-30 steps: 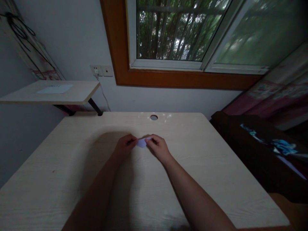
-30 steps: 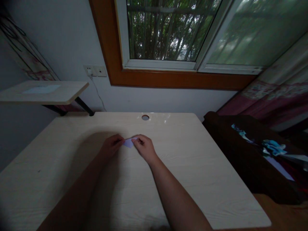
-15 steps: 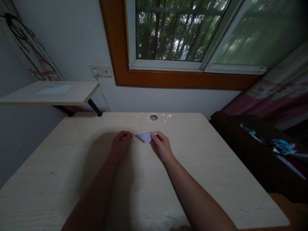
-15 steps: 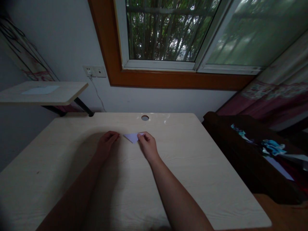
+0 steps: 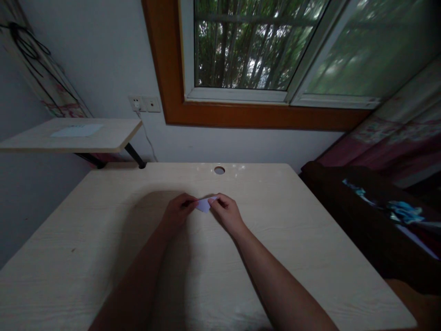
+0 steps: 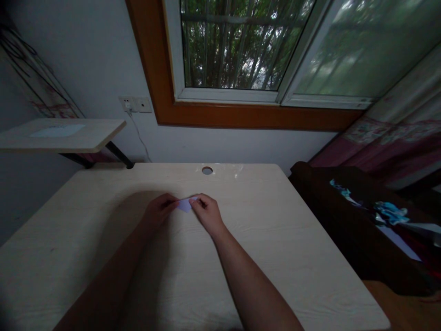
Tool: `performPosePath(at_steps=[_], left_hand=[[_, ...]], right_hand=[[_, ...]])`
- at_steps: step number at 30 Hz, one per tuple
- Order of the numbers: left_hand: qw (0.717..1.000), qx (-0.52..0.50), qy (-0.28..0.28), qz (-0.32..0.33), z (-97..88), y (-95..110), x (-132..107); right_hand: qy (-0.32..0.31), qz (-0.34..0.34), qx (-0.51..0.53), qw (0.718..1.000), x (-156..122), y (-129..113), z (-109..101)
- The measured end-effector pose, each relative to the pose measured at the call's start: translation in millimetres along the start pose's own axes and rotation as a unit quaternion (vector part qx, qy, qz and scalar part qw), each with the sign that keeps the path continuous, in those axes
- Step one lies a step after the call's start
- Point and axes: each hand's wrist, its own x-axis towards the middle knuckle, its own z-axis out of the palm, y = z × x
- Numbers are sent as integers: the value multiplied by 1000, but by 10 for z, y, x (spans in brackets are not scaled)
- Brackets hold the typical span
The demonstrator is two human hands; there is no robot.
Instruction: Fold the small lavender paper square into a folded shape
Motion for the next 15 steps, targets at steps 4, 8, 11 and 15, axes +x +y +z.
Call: performPosePath(at_steps=[4, 8, 11, 15], left_hand=[[1000, 13, -5, -4, 2, 20, -9], [1000, 23, -18, 3, 10, -7, -17], [999, 31, -28, 14, 18, -26, -23], [999, 34, -29, 18, 18, 5, -29]], right_hand=[[-23, -23, -35, 999, -16, -45, 9], [-34, -54, -64, 996, -20, -66, 17], [-41, -66, -72, 994, -24, -84, 18], [-44, -80, -86, 992, -29, -102, 21]])
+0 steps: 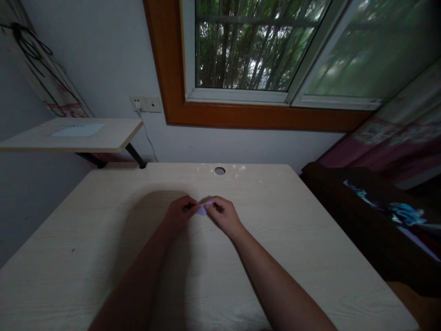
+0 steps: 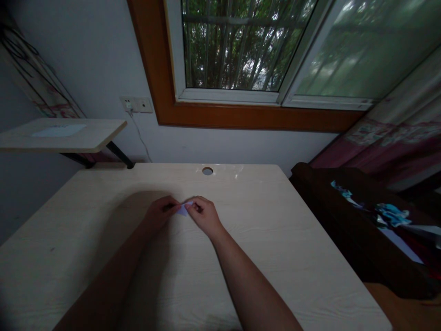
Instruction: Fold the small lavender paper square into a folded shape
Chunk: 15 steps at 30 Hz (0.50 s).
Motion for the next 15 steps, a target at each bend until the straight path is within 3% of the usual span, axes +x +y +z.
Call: performPosePath(at_steps=[7, 15], left_hand=[[998, 36, -40, 23, -2, 33, 0], [998, 42, -26, 27, -6, 7, 0]], right_hand=[[-13, -48, -23, 999, 1, -16, 14], [-18, -71, -54, 996, 9, -47, 36]])
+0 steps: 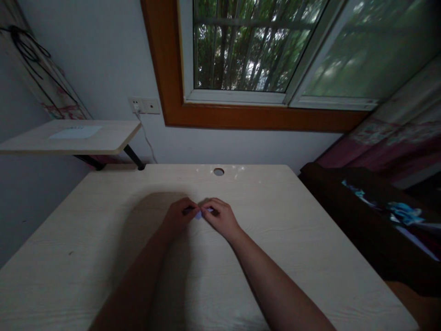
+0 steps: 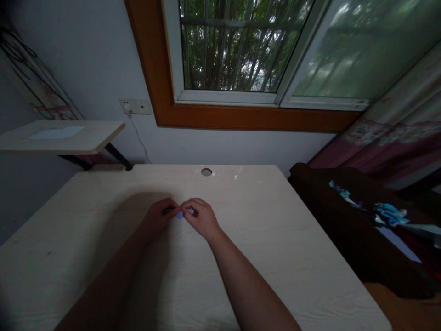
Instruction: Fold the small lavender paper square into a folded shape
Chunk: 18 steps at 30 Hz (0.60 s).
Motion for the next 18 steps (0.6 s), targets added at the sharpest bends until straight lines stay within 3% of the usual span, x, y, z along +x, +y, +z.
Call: performPosePath(at_steps=[5, 12, 18], left_hand=[[999, -17, 28, -23, -20, 18, 9], [992, -60, 79, -73, -53, 63, 25], [993, -63, 70, -76, -38, 35, 29]], right_hand=[[40, 28, -11, 999, 3, 25, 3], [154, 136, 14, 979, 6, 127, -11], [115, 100, 46, 987, 10, 45, -43]])
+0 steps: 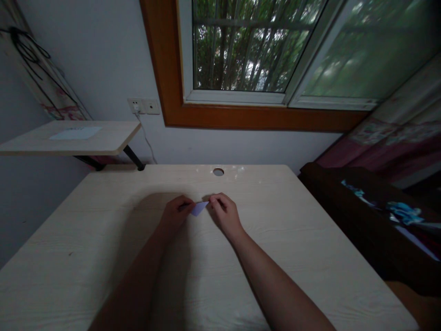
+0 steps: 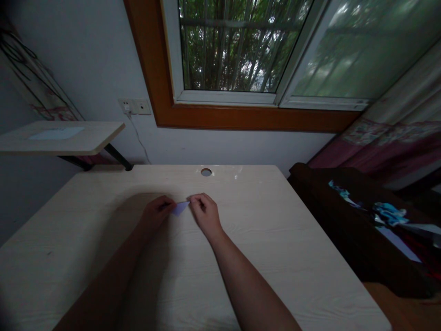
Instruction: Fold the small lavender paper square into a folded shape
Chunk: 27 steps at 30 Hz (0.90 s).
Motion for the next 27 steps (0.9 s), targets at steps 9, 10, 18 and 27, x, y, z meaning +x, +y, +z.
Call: performPosePath(at_steps=[9, 10, 18, 27], left_hand=[[999, 9, -33, 37, 7, -43, -13], [999, 5, -32, 35, 3, -41, -13], [998, -59, 1, -18, -14, -18, -8], [993, -95, 38, -51, -25, -26, 13]], right_hand=[[-79, -51, -22, 995, -24, 20, 40], [-77, -51, -23, 995, -23, 23, 39], [-30, -7, 8, 999, -15, 75, 17], [-9, 37, 36, 999, -17, 126, 11]])
